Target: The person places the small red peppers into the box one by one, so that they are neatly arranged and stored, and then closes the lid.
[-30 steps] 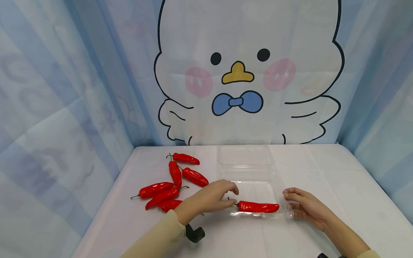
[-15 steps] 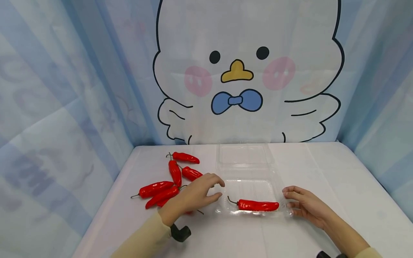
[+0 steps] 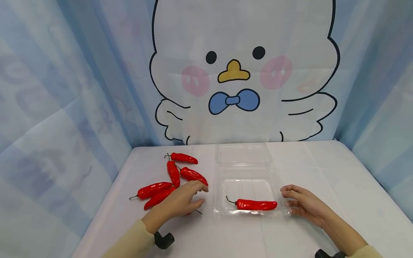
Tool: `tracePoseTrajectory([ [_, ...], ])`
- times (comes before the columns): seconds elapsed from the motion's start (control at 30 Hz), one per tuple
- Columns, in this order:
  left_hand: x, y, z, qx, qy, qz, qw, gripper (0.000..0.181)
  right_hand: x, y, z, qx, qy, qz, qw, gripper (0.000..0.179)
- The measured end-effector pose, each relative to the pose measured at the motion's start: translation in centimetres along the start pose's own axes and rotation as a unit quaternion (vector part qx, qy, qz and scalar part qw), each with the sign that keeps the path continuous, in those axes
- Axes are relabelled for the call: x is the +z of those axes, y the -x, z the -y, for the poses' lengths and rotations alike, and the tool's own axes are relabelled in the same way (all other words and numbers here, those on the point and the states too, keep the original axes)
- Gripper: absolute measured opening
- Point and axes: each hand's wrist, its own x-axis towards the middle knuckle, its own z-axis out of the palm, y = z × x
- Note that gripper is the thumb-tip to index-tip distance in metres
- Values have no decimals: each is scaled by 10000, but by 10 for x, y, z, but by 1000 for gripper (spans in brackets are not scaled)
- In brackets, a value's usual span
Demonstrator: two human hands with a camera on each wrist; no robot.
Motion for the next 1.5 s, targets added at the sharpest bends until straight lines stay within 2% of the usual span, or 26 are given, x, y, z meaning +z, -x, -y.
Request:
tracePoseTrajectory([
  [0.13,0,9,7,-241,-76,120,9996,37,1,-1,1,-4,37,41,10000,43],
  [0.3,-1,16,14,-330,-250,208,9989,30,2,-1,3,-27,114,23,9999,45],
  [0.7,-10,32,26,-504,-637,369,9960,38,2,-2,0,-47,101,-11,9999,44],
  [1.07,-12,33,27,-589,-768,622,9934,44,1,-1,-2,-63,140,-13,9999,44],
  [1.5,-10,30,26,-536,-900,707,9920,55,1,0,-2,-63,109,-28,9999,44],
])
